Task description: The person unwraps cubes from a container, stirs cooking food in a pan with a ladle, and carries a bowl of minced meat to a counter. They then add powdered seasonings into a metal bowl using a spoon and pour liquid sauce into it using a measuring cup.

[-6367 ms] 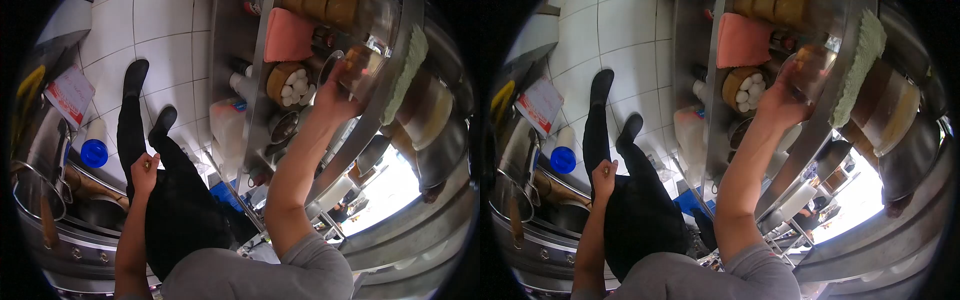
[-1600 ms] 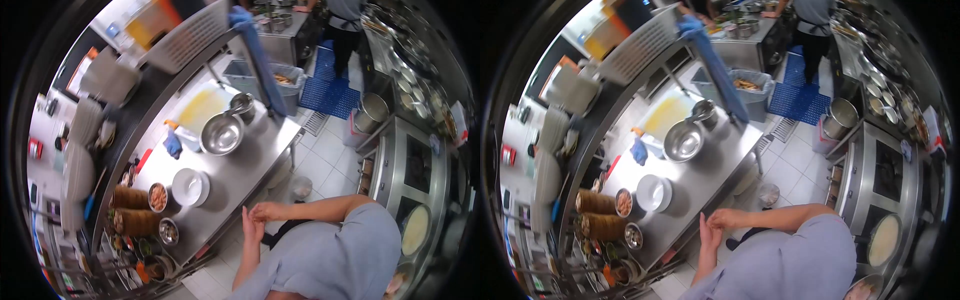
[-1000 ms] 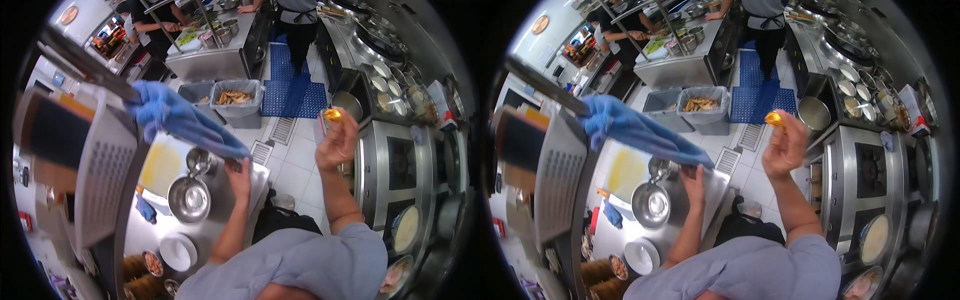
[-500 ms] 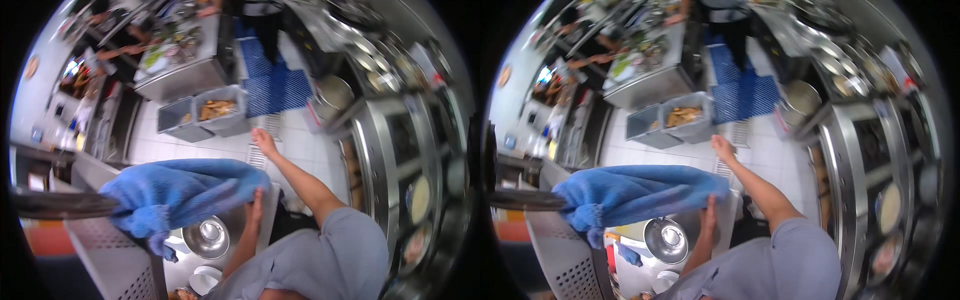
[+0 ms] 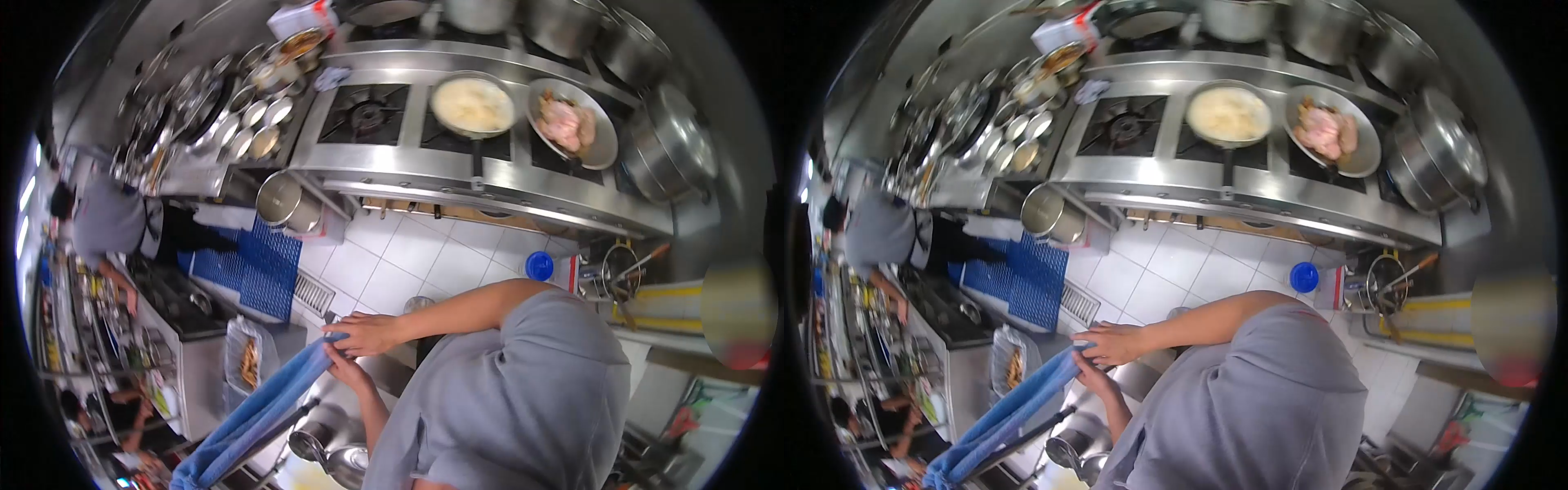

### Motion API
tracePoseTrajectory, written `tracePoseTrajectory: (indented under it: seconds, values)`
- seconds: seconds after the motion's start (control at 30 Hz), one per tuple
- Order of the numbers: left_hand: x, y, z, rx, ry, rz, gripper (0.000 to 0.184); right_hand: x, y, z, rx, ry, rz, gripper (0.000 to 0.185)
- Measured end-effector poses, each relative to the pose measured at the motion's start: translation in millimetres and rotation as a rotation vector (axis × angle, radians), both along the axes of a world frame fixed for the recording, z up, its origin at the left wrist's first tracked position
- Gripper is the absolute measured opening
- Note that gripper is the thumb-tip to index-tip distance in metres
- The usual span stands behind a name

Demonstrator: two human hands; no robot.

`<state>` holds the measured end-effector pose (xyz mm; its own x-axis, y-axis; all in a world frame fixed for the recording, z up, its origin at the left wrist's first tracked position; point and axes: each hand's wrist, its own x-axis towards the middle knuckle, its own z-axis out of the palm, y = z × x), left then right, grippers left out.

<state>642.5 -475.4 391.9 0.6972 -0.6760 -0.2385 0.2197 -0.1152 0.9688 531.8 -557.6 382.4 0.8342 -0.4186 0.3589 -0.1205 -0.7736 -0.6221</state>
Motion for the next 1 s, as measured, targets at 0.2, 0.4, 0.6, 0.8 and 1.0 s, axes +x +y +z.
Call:
tracePoseTrajectory:
  seconds: [0.2, 0.4, 0.6, 0.8, 1.0]
  values:
    - [-100, 6, -92, 0.219, -0.359, -0.346, 0.068, -225, 33, -89, 0.129, 0.184, -0.378, 0.024]
    - [-185, 40, -173, 0.471, -0.465, -0.948, 0.066, -522, 169, -133, 0.402, 0.775, -0.930, 0.012]
    - [-234, 95, -207, 0.694, -0.957, -1.495, 0.057, -696, 349, -193, 1.024, 1.274, -1.685, 0.038]
    - [-156, 74, -268, 0.662, -0.955, -1.819, 0.052, -749, 439, -259, 1.762, -0.182, -1.992, 0.035]
    - [-221, 11, -205, 0.797, -0.794, -1.325, 0.041, -738, 380, -227, 1.595, -1.495, -1.411, 0.023]
